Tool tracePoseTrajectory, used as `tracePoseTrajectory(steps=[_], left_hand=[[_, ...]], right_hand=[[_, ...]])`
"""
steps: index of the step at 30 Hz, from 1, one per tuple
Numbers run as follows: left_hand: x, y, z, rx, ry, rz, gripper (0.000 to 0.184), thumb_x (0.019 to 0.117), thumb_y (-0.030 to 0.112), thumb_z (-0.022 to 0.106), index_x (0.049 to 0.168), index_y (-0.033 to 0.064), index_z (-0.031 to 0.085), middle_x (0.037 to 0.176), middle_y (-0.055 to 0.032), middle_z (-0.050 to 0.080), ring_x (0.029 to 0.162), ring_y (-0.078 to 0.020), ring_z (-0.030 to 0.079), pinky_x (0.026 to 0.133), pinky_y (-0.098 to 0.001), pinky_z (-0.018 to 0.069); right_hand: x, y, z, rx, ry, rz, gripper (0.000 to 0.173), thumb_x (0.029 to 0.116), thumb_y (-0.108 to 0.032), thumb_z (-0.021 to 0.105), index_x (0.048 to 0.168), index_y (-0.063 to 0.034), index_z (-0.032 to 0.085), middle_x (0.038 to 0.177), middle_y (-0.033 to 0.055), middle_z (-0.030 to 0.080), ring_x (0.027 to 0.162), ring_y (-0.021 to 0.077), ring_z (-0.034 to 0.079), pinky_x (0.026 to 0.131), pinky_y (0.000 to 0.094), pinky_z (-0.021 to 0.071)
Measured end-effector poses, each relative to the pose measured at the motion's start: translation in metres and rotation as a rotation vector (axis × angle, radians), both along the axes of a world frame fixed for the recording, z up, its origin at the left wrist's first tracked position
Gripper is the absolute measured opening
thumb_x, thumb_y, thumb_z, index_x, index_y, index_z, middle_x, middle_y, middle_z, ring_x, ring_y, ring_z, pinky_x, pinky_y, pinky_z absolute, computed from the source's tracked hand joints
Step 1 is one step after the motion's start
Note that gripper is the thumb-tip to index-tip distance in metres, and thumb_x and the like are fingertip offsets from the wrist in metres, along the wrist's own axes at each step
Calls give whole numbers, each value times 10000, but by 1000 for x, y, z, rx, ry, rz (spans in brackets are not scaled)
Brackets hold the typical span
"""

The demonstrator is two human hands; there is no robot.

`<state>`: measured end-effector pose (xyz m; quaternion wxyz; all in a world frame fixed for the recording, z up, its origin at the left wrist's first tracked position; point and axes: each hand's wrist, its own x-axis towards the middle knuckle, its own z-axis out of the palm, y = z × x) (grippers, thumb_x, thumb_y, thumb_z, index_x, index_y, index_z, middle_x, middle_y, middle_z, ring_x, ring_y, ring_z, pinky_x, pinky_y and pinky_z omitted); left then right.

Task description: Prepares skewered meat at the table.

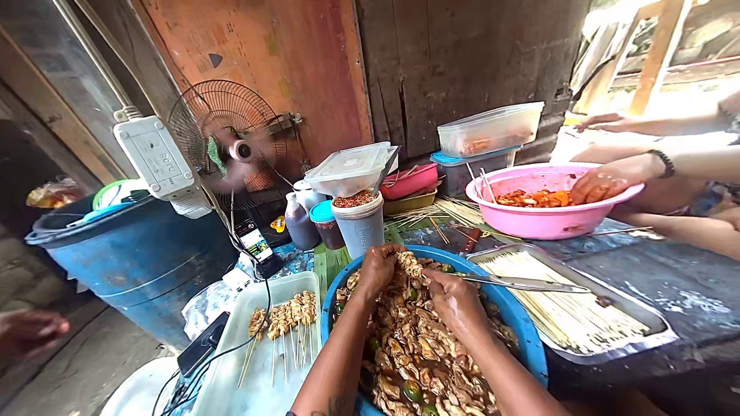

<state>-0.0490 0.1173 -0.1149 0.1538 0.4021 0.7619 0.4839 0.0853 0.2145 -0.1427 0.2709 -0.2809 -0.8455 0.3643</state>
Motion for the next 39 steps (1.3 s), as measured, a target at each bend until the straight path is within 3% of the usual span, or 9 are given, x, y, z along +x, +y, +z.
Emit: tracePoseTrajectory(steps=[2,5,8,10,14,23,32,37,39], left_hand=[[5,-5,18,-120,55,-36,252,1053,60,525,1280,6,621,1183,-198,675,963,-309,686,851,-501,564],[6,-7,18,-480,275,-43,239,968,224,697,1090,20,726,1044,-179,721,995,-335,692,903,-565,539],[11,-8,8,-750,354,-54,333,943,305,703,1150,44,722,1161,-205,699,1149,-391,647,980,-631,483],[-3,-11,4,-635,299,-69,274,948,254,697,1086,21,739,1089,-197,714,1078,-361,670,951,-599,503],[-24,-17,1,-94,-125,-96,118,983,73,652,947,-32,692,794,-64,647,696,-109,592,684,-296,520],[-31,32,4,352,-698,122,160,1062,23,474,1160,-19,594,832,-63,610,644,-130,603,625,-269,545],[-32,38,-25,424,-493,214,154,1017,-3,561,1131,-34,660,873,-76,623,695,-127,571,661,-284,507],[-27,36,-22,399,-427,188,307,1040,2,499,1340,-13,565,1029,-112,684,798,-138,596,725,-304,490],[-24,34,-20,393,-426,199,230,1040,26,523,1262,-18,568,967,-97,670,763,-125,596,693,-284,497]], right_hand=[[3,3,3,2,3,-38,296,1049,-34,502,1243,-13,723,1116,244,728,1091,419,685,983,607,488],[6,5,5,-21,12,-61,301,1050,-29,496,1260,-2,710,1141,256,718,1112,433,672,993,613,478],[5,4,2,-9,5,-25,293,1048,-27,508,1254,-9,716,1141,252,720,1114,430,673,1000,598,482],[6,5,4,-26,-9,-26,299,1051,-36,507,1270,-18,711,1151,243,722,1123,416,674,1008,589,477],[7,7,5,-47,9,-35,304,1052,-37,501,1270,-19,711,1182,235,718,1152,407,667,1029,588,468],[6,7,0,12,151,-50,315,1032,-14,488,1244,5,721,1149,236,732,1100,388,699,1001,552,500],[7,2,-6,68,122,20,311,1020,-22,500,1221,-7,737,1154,208,741,1120,367,701,1013,545,504],[7,3,-6,70,118,8,307,1021,-25,504,1216,-11,741,1152,211,740,1117,376,700,1008,558,502],[7,3,-6,71,121,7,301,1023,-23,507,1207,-11,745,1145,210,742,1108,370,703,999,551,507]])
